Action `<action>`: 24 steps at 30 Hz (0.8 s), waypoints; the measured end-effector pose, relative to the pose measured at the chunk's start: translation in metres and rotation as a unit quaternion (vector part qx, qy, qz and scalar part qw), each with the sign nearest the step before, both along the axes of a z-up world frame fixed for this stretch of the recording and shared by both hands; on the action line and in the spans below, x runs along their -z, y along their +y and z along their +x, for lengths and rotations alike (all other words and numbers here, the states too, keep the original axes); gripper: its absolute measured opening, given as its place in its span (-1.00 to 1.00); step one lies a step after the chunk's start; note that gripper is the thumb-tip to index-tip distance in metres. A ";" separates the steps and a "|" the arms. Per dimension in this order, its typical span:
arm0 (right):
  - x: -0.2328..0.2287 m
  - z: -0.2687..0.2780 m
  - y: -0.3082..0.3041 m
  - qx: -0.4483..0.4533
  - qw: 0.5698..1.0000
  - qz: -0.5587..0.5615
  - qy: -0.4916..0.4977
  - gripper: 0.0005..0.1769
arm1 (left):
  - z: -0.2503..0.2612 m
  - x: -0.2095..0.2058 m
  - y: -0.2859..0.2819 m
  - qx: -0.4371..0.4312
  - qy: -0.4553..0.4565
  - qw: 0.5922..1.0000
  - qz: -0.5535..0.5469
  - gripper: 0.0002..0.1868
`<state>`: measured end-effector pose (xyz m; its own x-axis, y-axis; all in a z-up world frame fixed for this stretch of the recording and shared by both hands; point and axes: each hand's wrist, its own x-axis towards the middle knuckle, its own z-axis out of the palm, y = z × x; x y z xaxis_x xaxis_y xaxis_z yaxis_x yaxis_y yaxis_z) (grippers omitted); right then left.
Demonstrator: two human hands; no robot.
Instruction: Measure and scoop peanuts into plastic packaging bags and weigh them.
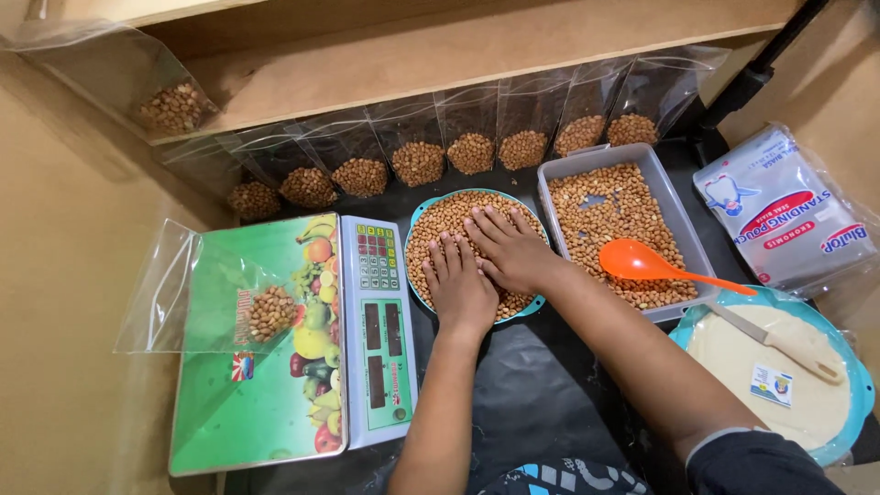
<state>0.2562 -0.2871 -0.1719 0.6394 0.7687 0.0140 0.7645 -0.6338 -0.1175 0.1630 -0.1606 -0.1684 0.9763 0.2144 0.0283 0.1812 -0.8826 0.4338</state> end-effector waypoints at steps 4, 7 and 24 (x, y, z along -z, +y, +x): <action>-0.028 -0.006 -0.002 0.004 1.000 -0.010 0.007 -0.17 | 0.002 0.002 0.003 0.004 -0.021 1.000 0.012 -0.32; -0.067 -0.022 -0.019 0.015 0.999 0.049 0.009 -0.17 | 0.000 -0.006 0.004 0.012 -0.012 1.000 -0.003 -0.31; -0.042 -0.083 -0.173 0.189 0.975 0.091 -0.075 -0.18 | -0.007 -0.028 -0.089 0.242 -0.162 0.956 -0.048 -0.18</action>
<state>0.1734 -0.4602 -0.1302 0.8568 0.4542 0.2441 0.4974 -0.8528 -0.1591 0.1562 -0.2495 -0.1404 0.9054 -0.2429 0.3482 -0.3949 -0.7828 0.4809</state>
